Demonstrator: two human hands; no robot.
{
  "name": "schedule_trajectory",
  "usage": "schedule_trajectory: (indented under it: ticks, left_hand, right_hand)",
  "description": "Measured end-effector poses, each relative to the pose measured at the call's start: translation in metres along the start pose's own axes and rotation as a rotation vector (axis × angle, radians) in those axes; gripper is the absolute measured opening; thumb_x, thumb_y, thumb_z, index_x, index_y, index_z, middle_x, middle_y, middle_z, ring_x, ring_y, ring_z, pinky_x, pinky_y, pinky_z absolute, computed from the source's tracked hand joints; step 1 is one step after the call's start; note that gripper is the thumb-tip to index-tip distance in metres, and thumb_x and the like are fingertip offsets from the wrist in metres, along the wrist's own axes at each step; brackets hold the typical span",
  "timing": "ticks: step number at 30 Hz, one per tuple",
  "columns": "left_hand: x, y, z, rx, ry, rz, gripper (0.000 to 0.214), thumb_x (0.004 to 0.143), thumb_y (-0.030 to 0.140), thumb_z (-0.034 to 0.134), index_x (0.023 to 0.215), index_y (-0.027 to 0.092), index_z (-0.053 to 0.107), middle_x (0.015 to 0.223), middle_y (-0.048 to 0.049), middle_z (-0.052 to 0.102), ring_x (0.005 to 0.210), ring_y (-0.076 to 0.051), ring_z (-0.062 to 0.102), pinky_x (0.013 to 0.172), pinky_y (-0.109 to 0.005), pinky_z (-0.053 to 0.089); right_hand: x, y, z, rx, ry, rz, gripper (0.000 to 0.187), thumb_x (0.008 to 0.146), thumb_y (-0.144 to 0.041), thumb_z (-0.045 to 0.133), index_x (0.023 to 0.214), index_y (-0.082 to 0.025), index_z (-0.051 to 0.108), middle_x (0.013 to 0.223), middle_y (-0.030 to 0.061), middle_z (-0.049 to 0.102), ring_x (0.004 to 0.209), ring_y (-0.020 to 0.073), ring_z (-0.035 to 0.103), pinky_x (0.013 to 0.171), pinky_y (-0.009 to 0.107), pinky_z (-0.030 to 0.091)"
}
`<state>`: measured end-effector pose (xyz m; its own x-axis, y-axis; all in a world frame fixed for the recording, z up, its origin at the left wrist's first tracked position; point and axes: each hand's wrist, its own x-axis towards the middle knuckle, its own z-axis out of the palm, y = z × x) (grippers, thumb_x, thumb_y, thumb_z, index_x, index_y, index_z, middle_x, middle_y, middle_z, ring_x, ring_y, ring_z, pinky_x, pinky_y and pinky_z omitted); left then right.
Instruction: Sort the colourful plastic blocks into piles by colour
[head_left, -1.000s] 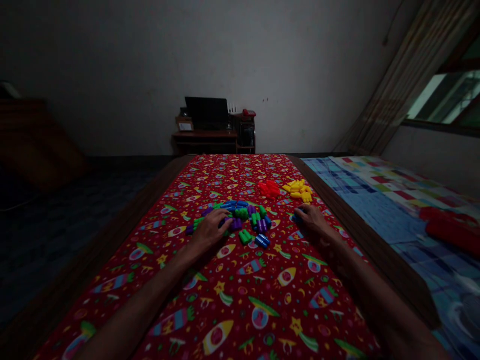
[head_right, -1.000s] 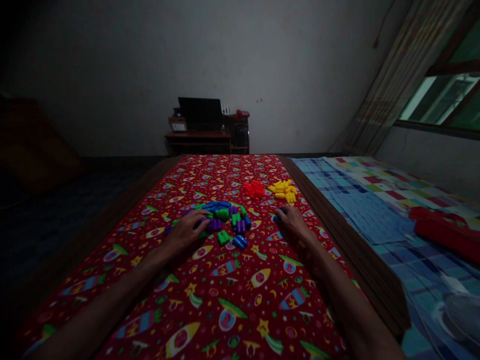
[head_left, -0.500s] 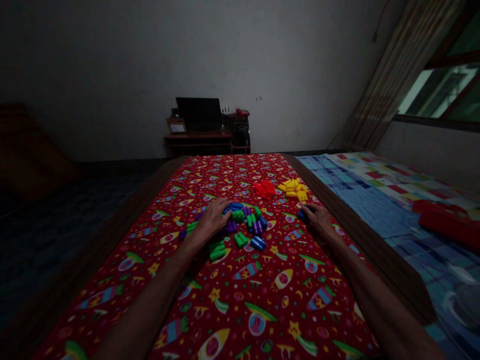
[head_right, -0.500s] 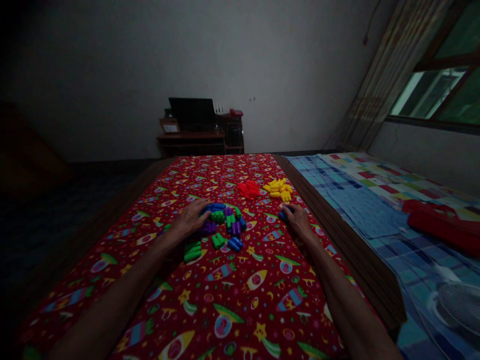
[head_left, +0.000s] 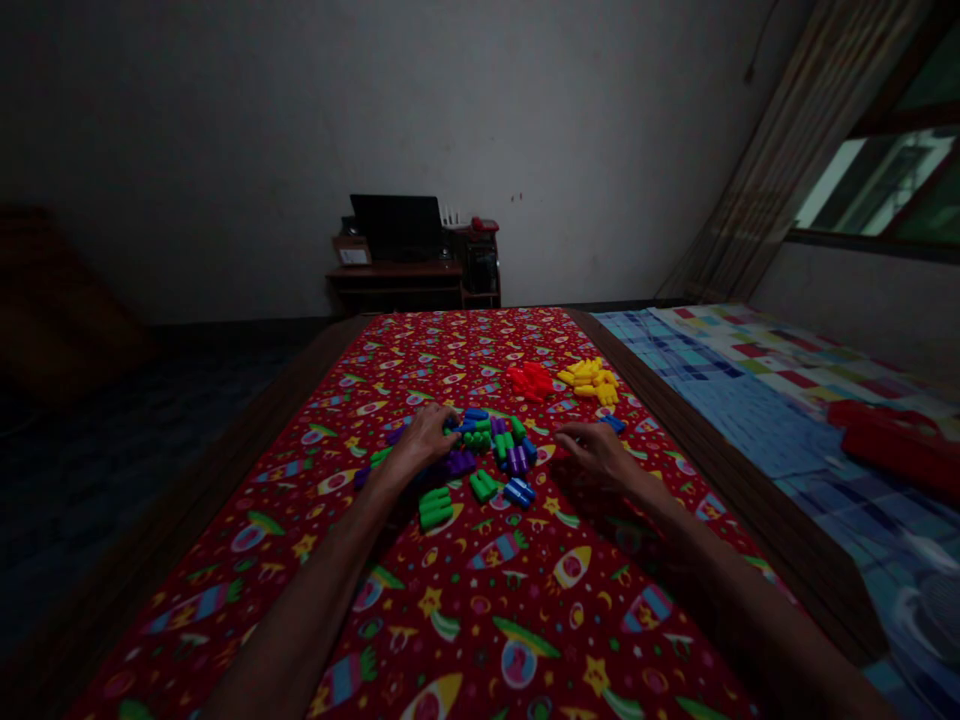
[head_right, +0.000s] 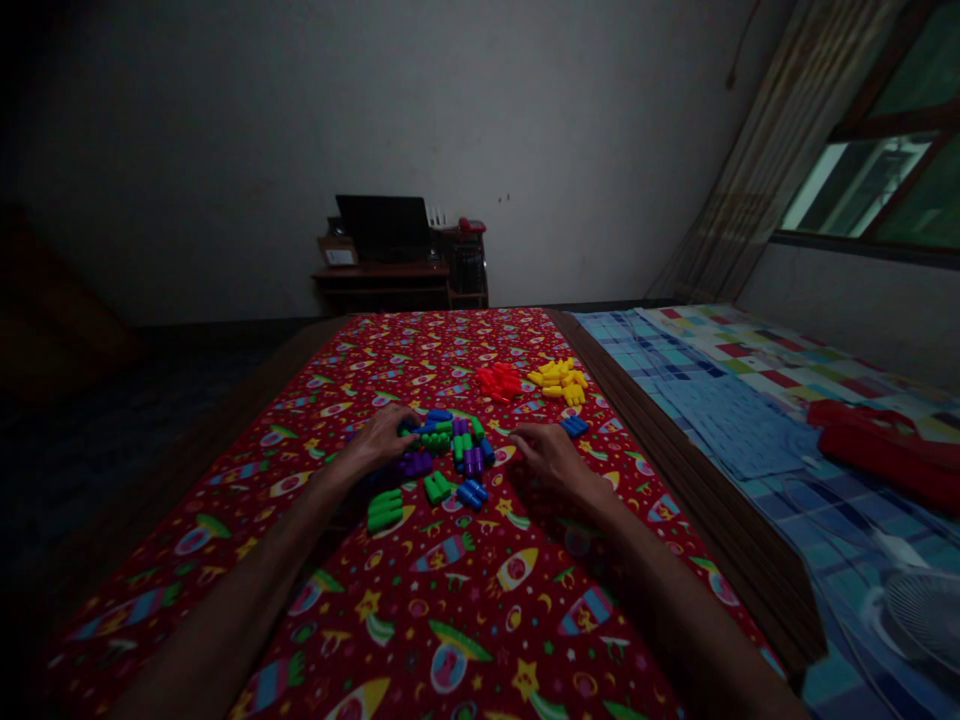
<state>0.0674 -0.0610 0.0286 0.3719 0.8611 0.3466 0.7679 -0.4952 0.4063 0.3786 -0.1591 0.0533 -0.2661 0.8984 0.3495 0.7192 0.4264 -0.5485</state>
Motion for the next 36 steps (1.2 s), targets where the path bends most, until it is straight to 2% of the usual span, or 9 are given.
schedule_trajectory:
  ticks: [3, 7, 11, 14, 17, 20, 29, 33, 36]
  left_hand:
    - [-0.002, 0.006, -0.002, 0.032, 0.017, 0.007, 0.027, 0.071, 0.02, 0.059, 0.096, 0.02, 0.068, 0.095, -0.009, 0.065, 0.096, -0.027, 0.06, 0.088, -0.039, 0.049]
    - [-0.007, 0.017, -0.008, 0.065, -0.034, -0.036, 0.028, 0.074, 0.014, 0.057, 0.1, 0.018, 0.067, 0.098, -0.0086, 0.065, 0.098, -0.025, 0.061, 0.089, -0.036, 0.049]
    - [-0.014, 0.036, -0.015, 0.076, 0.022, 0.024, 0.021, 0.083, 0.015, 0.052, 0.098, 0.015, 0.067, 0.1, -0.0108, 0.064, 0.099, -0.025, 0.061, 0.092, -0.04, 0.049]
    - [-0.021, 0.057, -0.013, 0.038, 0.096, 0.192, 0.025, 0.089, 0.018, 0.047, 0.108, 0.018, 0.063, 0.112, -0.0104, 0.062, 0.11, -0.024, 0.058, 0.098, -0.042, 0.047]
    - [-0.025, 0.076, -0.006, 0.002, 0.044, 0.377, 0.035, 0.092, 0.018, 0.046, 0.125, 0.022, 0.055, 0.132, -0.0089, 0.056, 0.126, -0.023, 0.048, 0.107, -0.044, 0.041]
    - [-0.026, 0.083, 0.002, 0.034, -0.021, 0.419, 0.041, 0.093, 0.016, 0.043, 0.133, 0.022, 0.05, 0.14, -0.0086, 0.051, 0.133, -0.023, 0.042, 0.112, -0.048, 0.036]
    - [-0.027, 0.077, 0.006, 0.089, 0.017, 0.385, 0.027, 0.093, 0.023, 0.051, 0.119, 0.021, 0.058, 0.119, -0.0095, 0.058, 0.115, -0.024, 0.053, 0.1, -0.043, 0.046]
    - [-0.026, 0.079, 0.003, 0.161, 0.002, 0.342, 0.016, 0.093, 0.021, 0.05, 0.105, 0.017, 0.06, 0.111, -0.0102, 0.061, 0.109, -0.024, 0.056, 0.096, -0.041, 0.047]
    - [-0.026, 0.077, -0.002, 0.177, -0.012, 0.253, 0.015, 0.094, 0.021, 0.048, 0.098, 0.016, 0.061, 0.099, -0.009, 0.065, 0.098, -0.023, 0.061, 0.092, -0.04, 0.048]
  right_hand:
    - [0.003, -0.032, 0.018, -0.145, -0.184, -0.124, 0.03, 0.092, -0.039, 0.05, 0.09, -0.018, 0.071, 0.072, 0.0039, 0.069, 0.06, 0.0136, 0.058, 0.057, 0.023, 0.033]
    - [0.016, -0.052, 0.035, -0.348, -0.146, -0.093, 0.029, 0.093, -0.036, 0.053, 0.108, -0.015, 0.066, 0.081, 0.0081, 0.07, 0.069, 0.0162, 0.058, 0.06, 0.025, 0.03]
    - [0.034, -0.046, 0.038, -0.325, -0.114, -0.011, 0.031, 0.097, -0.037, 0.044, 0.102, -0.017, 0.068, 0.08, 0.0069, 0.07, 0.069, 0.0151, 0.058, 0.062, 0.024, 0.031]
    - [0.038, -0.034, 0.038, -0.31, -0.044, 0.02, 0.028, 0.095, -0.038, 0.049, 0.099, -0.016, 0.067, 0.085, 0.0081, 0.069, 0.075, 0.0161, 0.059, 0.066, 0.024, 0.033]
    - [0.035, -0.025, 0.04, -0.277, -0.062, 0.01, 0.028, 0.094, -0.039, 0.051, 0.093, -0.014, 0.065, 0.085, 0.0085, 0.068, 0.075, 0.0157, 0.057, 0.067, 0.025, 0.034]
    - [0.033, -0.022, 0.04, -0.228, -0.102, 0.003, 0.023, 0.095, -0.03, 0.048, 0.088, -0.013, 0.063, 0.081, 0.0065, 0.065, 0.071, 0.0137, 0.053, 0.065, 0.024, 0.033]
    - [0.032, -0.025, 0.035, -0.23, -0.243, -0.165, 0.018, 0.091, -0.023, 0.05, 0.081, -0.014, 0.062, 0.07, 0.001, 0.059, 0.057, 0.0083, 0.038, 0.056, 0.024, 0.023]
    - [0.036, -0.025, 0.026, -0.245, -0.309, -0.154, 0.014, 0.089, -0.021, 0.052, 0.089, -0.014, 0.065, 0.071, 0.0022, 0.061, 0.058, 0.0091, 0.042, 0.056, 0.024, 0.024]
    - [0.04, -0.015, 0.005, -0.254, -0.318, -0.12, 0.016, 0.089, -0.021, 0.053, 0.093, -0.013, 0.066, 0.077, 0.0049, 0.065, 0.065, 0.0108, 0.049, 0.059, 0.023, 0.028]
